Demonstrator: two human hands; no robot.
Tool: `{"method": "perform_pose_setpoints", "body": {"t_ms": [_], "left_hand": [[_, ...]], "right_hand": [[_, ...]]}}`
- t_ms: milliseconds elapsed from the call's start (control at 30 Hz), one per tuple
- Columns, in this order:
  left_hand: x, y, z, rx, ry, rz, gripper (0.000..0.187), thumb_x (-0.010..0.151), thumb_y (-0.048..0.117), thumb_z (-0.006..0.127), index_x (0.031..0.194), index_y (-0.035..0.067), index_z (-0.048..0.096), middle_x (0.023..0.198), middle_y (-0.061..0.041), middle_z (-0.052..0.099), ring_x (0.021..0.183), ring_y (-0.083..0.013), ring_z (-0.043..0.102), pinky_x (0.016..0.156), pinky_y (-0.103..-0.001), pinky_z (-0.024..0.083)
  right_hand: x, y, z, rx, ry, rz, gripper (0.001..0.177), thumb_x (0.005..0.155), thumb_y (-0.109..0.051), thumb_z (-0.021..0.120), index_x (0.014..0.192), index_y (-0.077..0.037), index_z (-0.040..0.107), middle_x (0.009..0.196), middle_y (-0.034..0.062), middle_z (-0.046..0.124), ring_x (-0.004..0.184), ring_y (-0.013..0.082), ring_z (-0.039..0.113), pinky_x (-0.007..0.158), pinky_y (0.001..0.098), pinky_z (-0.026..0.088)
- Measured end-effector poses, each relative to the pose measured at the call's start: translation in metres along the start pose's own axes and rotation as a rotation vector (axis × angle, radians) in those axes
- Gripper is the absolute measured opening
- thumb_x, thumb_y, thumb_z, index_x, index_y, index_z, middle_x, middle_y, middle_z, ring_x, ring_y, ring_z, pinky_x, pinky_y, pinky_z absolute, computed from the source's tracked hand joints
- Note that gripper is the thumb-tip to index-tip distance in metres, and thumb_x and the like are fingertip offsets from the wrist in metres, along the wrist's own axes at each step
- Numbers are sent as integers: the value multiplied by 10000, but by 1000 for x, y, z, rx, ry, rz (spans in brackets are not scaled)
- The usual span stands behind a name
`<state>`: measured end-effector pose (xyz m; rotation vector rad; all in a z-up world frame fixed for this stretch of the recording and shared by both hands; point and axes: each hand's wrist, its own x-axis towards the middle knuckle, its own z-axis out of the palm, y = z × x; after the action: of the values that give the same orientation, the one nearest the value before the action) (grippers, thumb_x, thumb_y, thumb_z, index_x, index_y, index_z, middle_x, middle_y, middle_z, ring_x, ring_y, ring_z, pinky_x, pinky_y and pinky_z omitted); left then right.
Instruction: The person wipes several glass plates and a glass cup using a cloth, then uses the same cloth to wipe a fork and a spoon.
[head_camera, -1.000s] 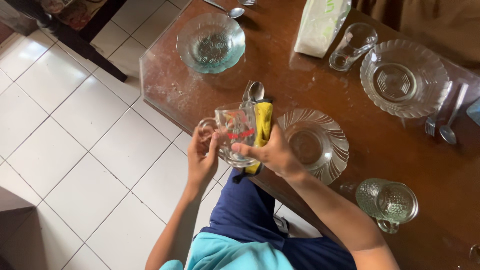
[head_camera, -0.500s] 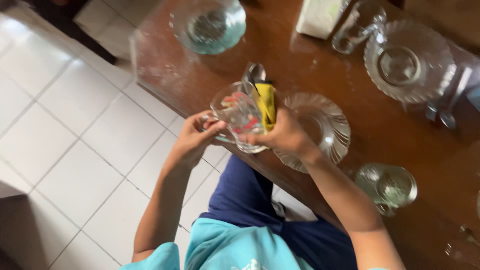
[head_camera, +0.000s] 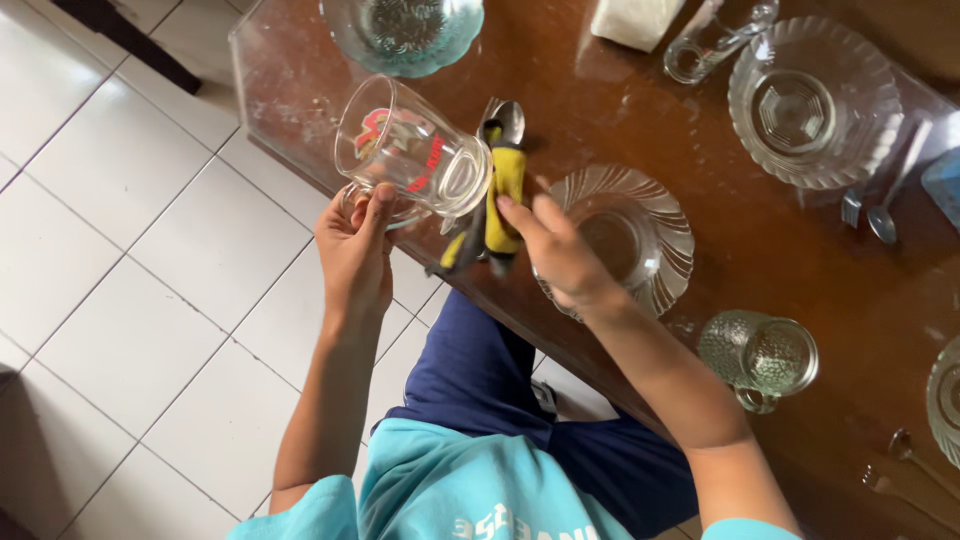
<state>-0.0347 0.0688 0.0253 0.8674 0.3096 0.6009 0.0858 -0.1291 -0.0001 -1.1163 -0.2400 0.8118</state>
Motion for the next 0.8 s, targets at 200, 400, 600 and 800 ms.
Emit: {"method": "perform_pose_setpoints", "body": {"t_ms": [200,400,600,800], "left_hand": [[-11,6,0,285,73,79,223,966,91,783,847,57,596,796,57,556,746,-27,571,718,-228,571],[-24,16,12,732,-54,228,196,892,67,826,947,-18,659,929,9,618,760,-53,606,697,-195,530],[-28,27,21,1142,-142,546,374,804,81,929,833,-46,578,1476,-207,574,1044,-299,649,900,-303,579],[-31,23,13,1256,-204,654,319,825,103,913,887,-30,630,1530,-205,513,1464,-363,482,1155,-433,530]], "right_hand": [[-24,-61,15,-755,48,-543,392,1062,-98,624,1428,4,527,1263,79,601,1163,148,602,1042,288,484],[-21,-67,23,-875,59,-373,281,1057,-281,547,1195,-55,641,1016,65,598,819,137,592,718,264,509],[-37,-83,-6,-614,136,-729,272,1095,-151,465,1338,-29,448,1202,82,561,1054,128,561,979,262,497],[-50,-83,-5,15,146,-677,375,1107,-39,512,1471,-39,425,1305,108,530,1153,215,584,1047,352,516]]}}
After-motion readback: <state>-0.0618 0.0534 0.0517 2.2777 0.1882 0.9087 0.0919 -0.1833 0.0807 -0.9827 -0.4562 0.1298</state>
